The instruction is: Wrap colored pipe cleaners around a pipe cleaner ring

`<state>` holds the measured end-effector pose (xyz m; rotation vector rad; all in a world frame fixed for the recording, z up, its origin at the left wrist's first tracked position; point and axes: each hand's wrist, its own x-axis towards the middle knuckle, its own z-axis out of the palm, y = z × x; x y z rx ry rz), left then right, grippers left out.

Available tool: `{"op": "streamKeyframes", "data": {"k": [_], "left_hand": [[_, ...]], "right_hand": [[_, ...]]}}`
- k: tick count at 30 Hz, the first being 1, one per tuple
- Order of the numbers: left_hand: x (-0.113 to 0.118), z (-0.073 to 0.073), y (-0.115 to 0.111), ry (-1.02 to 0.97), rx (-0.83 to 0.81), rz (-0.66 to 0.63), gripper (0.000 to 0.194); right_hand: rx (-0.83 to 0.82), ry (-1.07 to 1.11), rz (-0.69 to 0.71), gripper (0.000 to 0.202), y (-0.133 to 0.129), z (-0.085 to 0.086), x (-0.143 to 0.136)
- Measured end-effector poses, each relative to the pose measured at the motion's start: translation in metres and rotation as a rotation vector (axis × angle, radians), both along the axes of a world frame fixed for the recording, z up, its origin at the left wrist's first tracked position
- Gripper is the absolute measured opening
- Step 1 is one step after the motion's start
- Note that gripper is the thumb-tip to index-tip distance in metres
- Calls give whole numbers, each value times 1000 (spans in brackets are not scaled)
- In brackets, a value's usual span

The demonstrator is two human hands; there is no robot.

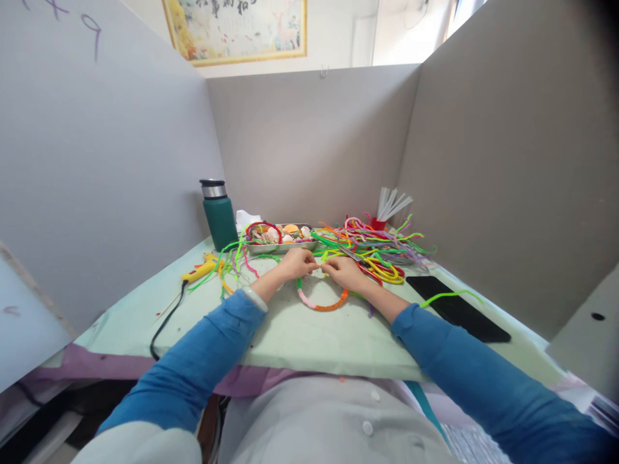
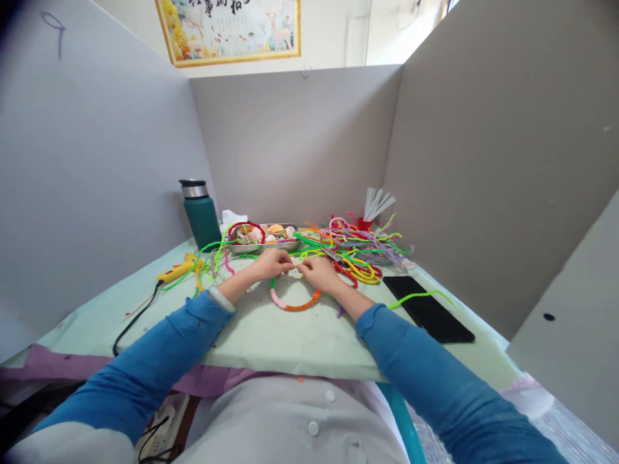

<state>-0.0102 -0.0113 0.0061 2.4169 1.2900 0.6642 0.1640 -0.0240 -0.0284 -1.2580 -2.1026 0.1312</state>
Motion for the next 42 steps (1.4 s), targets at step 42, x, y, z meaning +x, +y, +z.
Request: {"op": "streamKeyframes", "data": {"k": [42], "left_hand": [[0,1,-4,7,-66,-18,25]], "right_hand": [[-31,-40,18,33,-4,3,0]]}}
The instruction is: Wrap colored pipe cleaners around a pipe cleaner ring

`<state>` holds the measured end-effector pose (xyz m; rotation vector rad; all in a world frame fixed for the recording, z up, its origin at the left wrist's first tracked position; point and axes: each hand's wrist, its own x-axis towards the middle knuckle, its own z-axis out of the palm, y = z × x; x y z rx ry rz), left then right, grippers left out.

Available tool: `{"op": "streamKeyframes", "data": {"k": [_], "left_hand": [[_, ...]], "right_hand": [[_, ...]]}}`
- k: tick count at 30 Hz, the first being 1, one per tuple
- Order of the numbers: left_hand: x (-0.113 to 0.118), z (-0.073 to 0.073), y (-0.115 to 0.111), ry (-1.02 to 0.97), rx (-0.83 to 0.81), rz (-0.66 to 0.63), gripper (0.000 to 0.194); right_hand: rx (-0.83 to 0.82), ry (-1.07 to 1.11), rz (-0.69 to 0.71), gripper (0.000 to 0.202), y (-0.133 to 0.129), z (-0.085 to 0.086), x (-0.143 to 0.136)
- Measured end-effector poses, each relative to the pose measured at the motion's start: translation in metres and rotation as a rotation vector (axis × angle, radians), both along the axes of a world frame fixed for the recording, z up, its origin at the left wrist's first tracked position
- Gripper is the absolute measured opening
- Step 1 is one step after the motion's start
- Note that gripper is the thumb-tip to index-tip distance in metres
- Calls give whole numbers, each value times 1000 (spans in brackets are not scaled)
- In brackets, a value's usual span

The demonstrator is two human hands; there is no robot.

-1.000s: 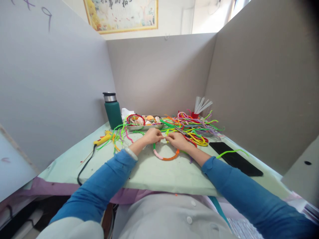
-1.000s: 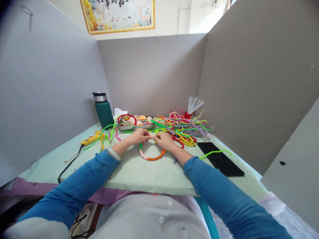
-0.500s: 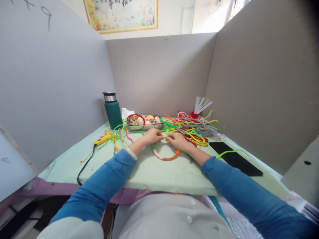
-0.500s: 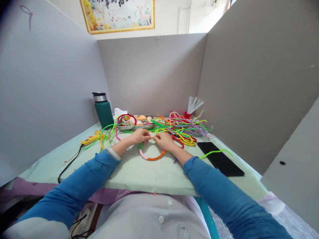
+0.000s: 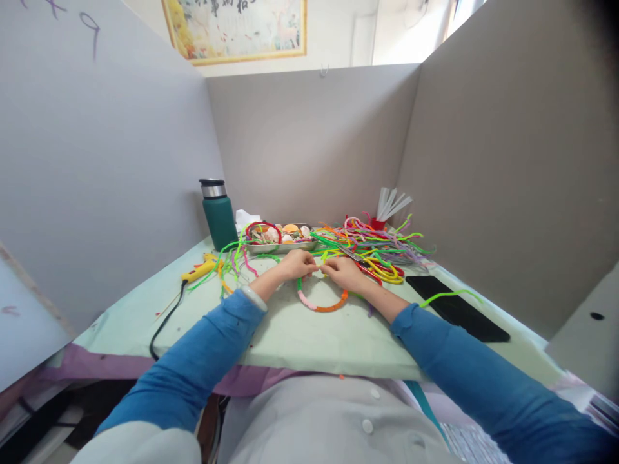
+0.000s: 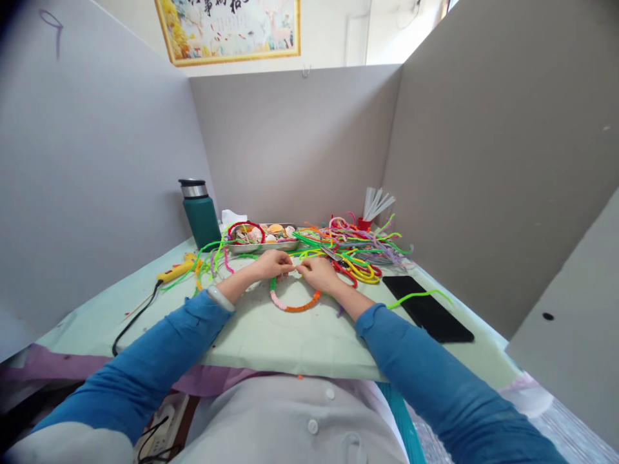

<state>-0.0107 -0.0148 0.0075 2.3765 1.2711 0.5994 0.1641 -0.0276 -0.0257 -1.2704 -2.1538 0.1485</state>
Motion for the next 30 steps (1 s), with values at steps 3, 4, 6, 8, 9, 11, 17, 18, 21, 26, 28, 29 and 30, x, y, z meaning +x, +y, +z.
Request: {"op": "streamKeyframes", "data": {"k": [3,4,6,8,9,11,17,18,21,26,28,29,30], "left_hand": [[0,1,0,1,15,2,26],[-1,1,0,0,20,-1,26],[-1,1,1,-1,28,-10,27],[-2,1,2,-1,33,-20,26],[-2,1,2,0,35,-24,25],[-3,0,4,-1,38,-31,24],[-3,0,4,4,26,-34,27],[-2,0,3,11,25,-33,27],[-2,1,1,29,28,-38,27],[-2,1,1,54,43,-46,27],[-2,0,1,45,31,-50,27],[-2,-1,1,40,26,-51,27],[-2,-1,2,37,21,-51,27]], "right_hand": [[-8,5,-2,33,0,0,0],[-9,6,-4,33,-1,0,0],[-9,6,-6,34,-1,1,0],[-4,5,-3,34,-2,2,0],[-2,5,1,34,-2,2,0],[-2,3,5,33,-3,2,0],[-7,-11,3,34,-3,1,0],[-8,-15,2,34,-3,1,0],[-1,-23,2,33,-3,2,-1],[15,-35,-2,33,-3,2,-1],[16,-40,1,32,-3,2,-1],[17,-41,4,32,-3,2,-1],[16,-43,8,32,-3,2,-1]]}}
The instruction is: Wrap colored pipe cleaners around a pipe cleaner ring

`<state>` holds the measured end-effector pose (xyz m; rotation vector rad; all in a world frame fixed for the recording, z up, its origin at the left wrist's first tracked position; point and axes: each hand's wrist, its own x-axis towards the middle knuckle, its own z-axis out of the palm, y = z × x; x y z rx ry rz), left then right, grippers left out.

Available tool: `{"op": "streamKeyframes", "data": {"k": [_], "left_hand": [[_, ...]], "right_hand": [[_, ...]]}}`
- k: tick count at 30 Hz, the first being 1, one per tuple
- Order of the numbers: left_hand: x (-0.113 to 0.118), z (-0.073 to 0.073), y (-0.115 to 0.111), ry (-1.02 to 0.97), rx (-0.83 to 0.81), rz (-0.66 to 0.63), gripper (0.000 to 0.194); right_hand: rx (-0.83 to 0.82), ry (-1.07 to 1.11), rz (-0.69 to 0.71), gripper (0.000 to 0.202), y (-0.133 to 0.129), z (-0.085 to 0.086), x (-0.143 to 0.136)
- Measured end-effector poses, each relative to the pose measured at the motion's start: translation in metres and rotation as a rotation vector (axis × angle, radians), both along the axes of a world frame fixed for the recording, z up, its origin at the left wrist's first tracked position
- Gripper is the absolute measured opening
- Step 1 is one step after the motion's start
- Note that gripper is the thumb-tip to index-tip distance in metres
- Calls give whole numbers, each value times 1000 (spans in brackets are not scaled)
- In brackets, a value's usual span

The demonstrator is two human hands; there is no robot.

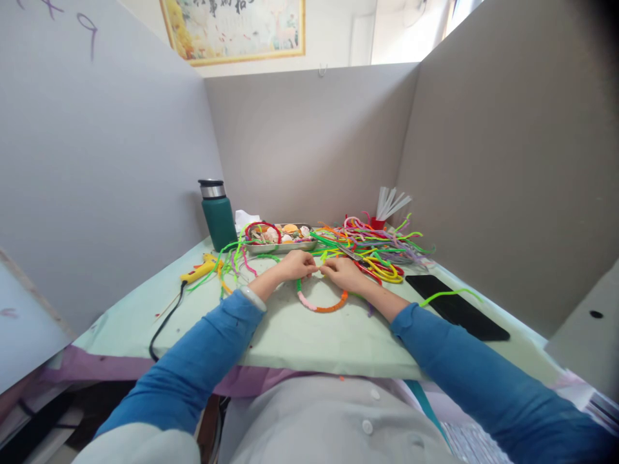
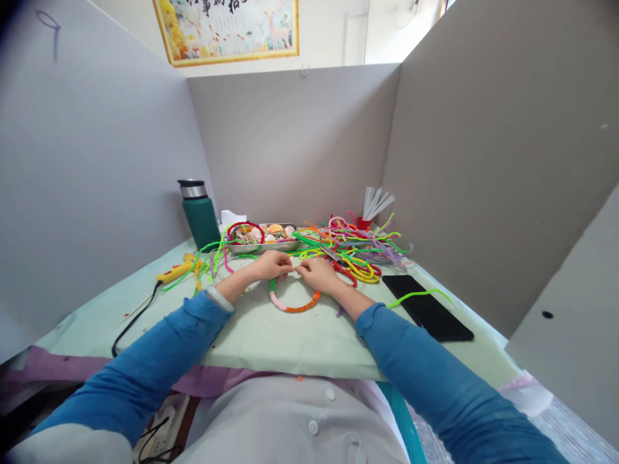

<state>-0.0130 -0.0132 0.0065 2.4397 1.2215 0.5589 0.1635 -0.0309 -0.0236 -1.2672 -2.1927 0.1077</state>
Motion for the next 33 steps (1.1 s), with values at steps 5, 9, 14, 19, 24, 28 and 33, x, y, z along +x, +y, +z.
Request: {"op": "streamKeyframes", "data": {"k": [5,9,14,19,24,28,33], "left_hand": [[0,-1,1,-7,-9,-3,28],[0,-3,2,2,-40,-22,29],[1,-6,1,84,-57,-43,25],[3,-4,-1,138,-19,-43,23],[3,-3,-2,155,-8,-44,22],[3,-3,-2,120,-34,-41,22],[2,-4,-1,94,-46,-53,22]], "right_hand": [[2,-11,1,31,1,-1,1],[1,-31,-2,31,0,0,0],[-13,-87,-6,31,0,1,-1],[-21,-132,-8,32,2,0,0],[-13,-137,-7,32,2,0,0],[-15,-139,-3,32,2,0,0],[-13,-123,5,33,2,-1,0]]}}
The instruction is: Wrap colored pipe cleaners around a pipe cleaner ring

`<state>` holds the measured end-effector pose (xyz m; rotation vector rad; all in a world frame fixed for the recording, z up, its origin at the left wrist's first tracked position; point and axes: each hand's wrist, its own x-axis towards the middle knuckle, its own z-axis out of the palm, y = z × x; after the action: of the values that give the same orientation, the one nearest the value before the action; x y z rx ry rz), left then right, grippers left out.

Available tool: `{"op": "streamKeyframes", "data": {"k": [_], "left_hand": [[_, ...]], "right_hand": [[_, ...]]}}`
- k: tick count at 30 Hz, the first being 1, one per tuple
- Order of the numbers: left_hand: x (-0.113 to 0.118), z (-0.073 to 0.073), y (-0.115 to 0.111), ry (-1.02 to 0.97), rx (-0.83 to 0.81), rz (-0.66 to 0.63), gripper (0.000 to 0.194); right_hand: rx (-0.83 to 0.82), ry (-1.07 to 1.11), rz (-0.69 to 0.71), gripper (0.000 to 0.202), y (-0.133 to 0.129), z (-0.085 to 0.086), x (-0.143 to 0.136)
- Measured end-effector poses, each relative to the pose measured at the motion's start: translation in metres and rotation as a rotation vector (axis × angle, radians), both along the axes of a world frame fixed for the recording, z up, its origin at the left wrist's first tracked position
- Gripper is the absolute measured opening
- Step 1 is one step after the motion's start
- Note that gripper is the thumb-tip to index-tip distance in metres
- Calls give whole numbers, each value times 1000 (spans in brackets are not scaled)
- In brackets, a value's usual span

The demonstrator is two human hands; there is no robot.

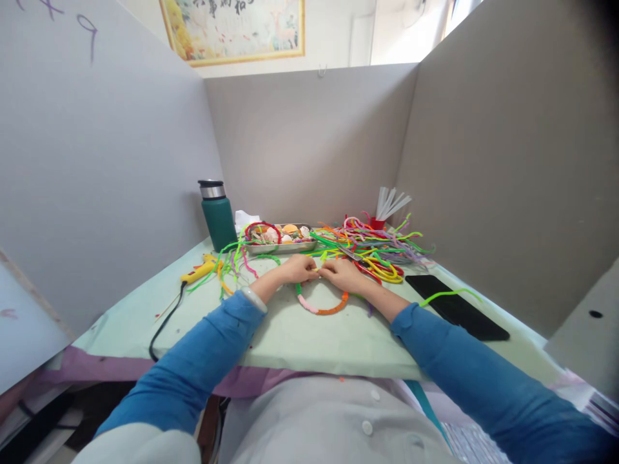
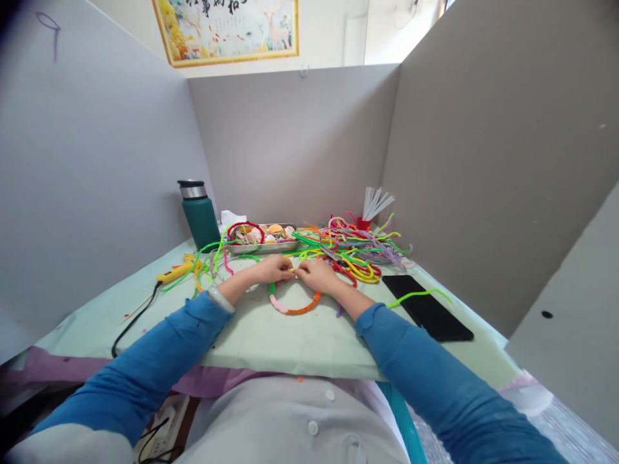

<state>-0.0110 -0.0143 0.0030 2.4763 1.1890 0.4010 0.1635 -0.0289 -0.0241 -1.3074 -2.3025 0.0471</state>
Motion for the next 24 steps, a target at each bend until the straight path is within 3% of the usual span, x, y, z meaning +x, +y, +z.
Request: {"op": "streamKeyframes", "data": {"k": [10,17,24], "left_hand": [[0,-1,2,-70,-32,-3,28],[1,-1,6,-184,24,87,24],[0,1,5,-157,69,116,21]], "right_hand": [[12,63,-11,30,0,1,0],[27,120,-49,34,5,-4,0],[29,117,-67,34,6,-4,0]]}}
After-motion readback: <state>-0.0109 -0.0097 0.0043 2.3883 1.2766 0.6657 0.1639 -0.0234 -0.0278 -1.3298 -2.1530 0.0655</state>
